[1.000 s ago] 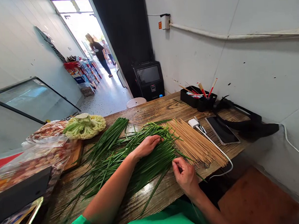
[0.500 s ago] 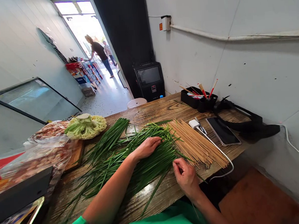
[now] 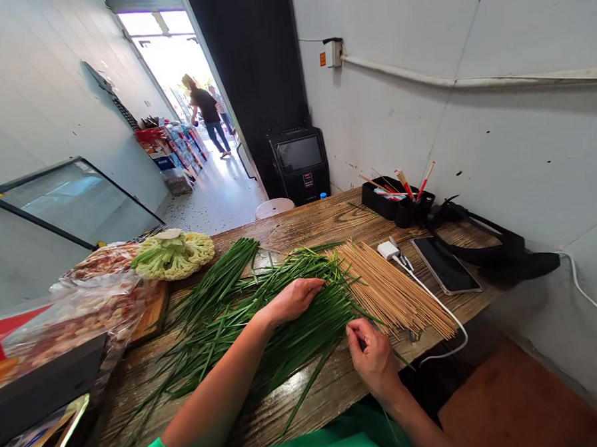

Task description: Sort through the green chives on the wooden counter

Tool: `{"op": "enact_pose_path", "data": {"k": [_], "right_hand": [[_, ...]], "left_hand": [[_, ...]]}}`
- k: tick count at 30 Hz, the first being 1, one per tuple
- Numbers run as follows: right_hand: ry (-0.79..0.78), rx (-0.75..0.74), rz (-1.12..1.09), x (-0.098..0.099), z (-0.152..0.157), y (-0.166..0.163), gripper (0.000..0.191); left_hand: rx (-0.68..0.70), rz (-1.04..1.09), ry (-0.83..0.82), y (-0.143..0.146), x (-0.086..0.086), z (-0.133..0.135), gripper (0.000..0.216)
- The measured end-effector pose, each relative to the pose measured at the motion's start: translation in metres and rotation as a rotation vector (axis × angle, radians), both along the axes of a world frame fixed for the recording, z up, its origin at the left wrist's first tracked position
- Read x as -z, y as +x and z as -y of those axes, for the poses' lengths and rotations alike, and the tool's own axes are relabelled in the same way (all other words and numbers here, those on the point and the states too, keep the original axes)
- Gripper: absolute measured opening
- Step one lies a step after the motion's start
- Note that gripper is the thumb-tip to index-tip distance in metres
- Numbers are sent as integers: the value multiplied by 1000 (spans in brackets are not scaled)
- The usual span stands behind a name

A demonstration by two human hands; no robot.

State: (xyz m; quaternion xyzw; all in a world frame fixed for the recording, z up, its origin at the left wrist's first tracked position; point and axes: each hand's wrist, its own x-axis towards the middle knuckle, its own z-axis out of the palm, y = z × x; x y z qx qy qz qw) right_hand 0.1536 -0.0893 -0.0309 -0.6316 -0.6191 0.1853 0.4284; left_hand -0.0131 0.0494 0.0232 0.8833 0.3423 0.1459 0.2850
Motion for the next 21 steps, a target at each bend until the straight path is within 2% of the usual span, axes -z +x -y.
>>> {"op": "enact_pose_path", "data": {"k": [4,7,9,11,15,17,21], "right_hand": [[14,-3,-8,2,-1,0,22],[22,-18,-2,3,-1,1,22],[19,-26,-1,4,-1,1,22],[15,-29,-2,3,-1,2,21],[22,-32,-8,2,-1,2,21],[32,-30,-2,1,-1,2,21],[57,-27,1,0,-1,1,20]], "left_hand": [[79,-85,6,-5,-7,3,36],[155,-174,11,-11,-14,4,51],[139,-198,35,-15,-16,2,58],[1,-201,91,-18,-16,-4,54],[-426,-267,243,-23,-12,-18,38],[-497,-347,260,-26,-8,-22,31],[-555,-474,235,-31,1,-26,27]]}}
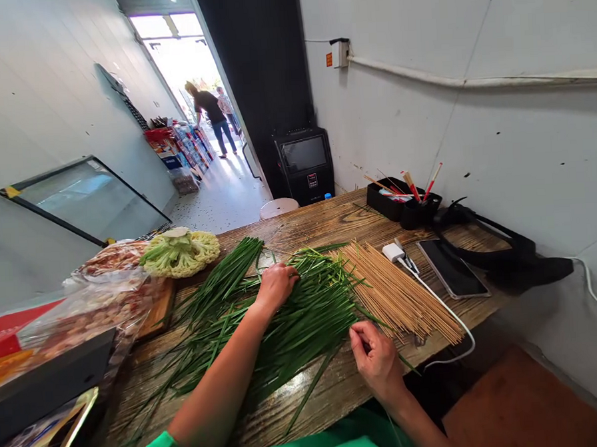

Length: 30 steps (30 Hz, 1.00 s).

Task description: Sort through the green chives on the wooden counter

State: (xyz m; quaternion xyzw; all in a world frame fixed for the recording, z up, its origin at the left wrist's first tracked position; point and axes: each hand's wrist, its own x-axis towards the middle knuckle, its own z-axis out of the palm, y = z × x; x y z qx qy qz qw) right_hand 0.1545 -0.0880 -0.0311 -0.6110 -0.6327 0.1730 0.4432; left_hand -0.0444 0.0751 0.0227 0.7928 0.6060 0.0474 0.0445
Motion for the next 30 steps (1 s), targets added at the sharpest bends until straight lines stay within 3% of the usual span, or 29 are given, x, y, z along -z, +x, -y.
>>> {"op": "enact_pose_path", "data": {"k": [3,8,12,16,21,30], "right_hand": [[-4,-4,-2,0,0,0,21],[-9,-3,-10,0,0,-1,21],[-37,-6,-14,0,1,-1,22],[-45,-7,-16,2,1,0,22],[-46,6,3,3,-1,0,22],[-28,11,-1,-6,1,-2,20]], "left_hand": [[-27,-7,-4,-2,1,0,27],[61,70,112,-1,-4,3,25],[76,236,189,1,-6,3,23],[41,549,95,0,-9,-1,18],[35,858,-161,6,-15,6,29],[108,748,-220,36,-8,26,26]]}}
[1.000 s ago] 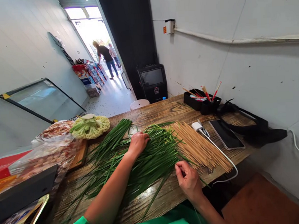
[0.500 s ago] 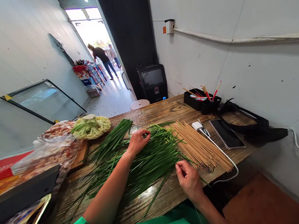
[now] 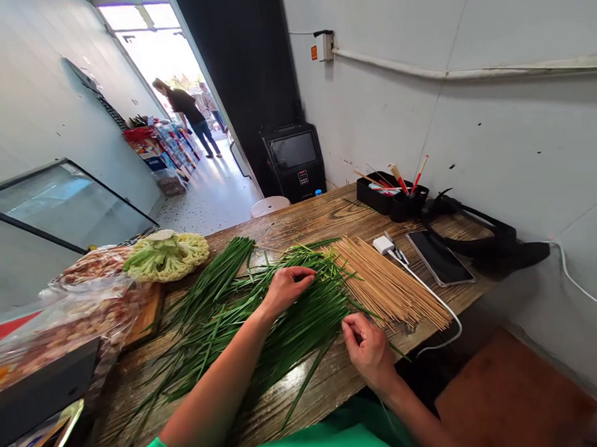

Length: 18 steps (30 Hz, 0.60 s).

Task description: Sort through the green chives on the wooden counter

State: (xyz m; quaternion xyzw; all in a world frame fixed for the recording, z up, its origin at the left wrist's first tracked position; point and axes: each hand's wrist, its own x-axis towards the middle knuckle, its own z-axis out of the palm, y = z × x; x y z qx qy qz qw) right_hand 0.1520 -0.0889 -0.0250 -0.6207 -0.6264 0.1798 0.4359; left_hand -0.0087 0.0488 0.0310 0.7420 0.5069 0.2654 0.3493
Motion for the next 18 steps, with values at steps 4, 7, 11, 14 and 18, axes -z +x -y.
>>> {"op": "enact_pose_path", "data": {"k": [4,7,11,14,18], "right_hand": [[-17,-1,0,1,1,0,20],[-30,-4,-16,2,1,0,21],[-35,-6,-16,3,0,1,21],[-30,-4,-14,4,0,1,21],[-38,-8,-2,4,0,2,22]], "left_hand": [[31,-23,-33,-1,-3,1,27],[61,-15,-41,-2,-4,2,28],[80,-14,-33,-3,-3,2,28],[85,-14,-21,-3,-3,2,28],[103,-5,-12,-5,-2,1,27]]}}
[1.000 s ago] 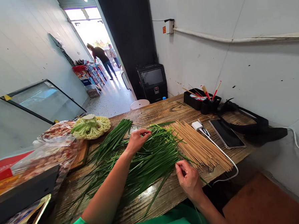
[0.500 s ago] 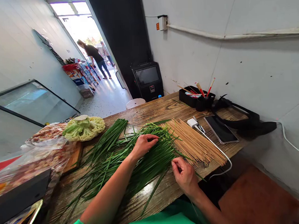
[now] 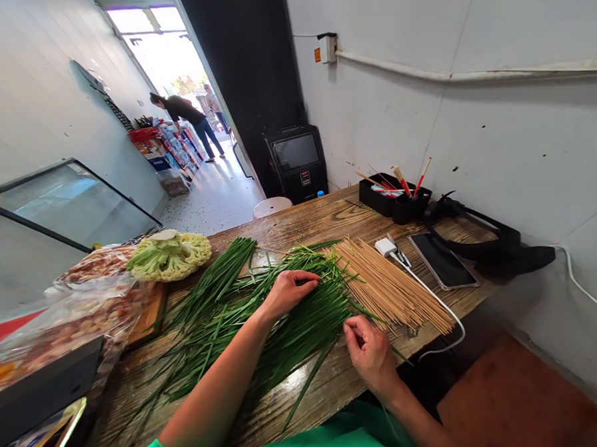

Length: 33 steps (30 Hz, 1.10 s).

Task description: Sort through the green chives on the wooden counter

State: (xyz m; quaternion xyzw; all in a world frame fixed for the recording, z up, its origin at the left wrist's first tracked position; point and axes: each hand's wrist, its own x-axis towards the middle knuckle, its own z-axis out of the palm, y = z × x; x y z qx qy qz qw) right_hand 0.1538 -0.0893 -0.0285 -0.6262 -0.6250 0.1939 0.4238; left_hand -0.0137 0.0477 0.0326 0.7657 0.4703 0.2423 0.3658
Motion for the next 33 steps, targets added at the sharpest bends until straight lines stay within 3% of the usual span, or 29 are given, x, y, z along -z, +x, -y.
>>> {"op": "enact_pose_path", "data": {"k": [33], "right_hand": [[13,11,-12,5,0,1,20]], "left_hand": [[-33,22,-35,1,2,1,28]]}}
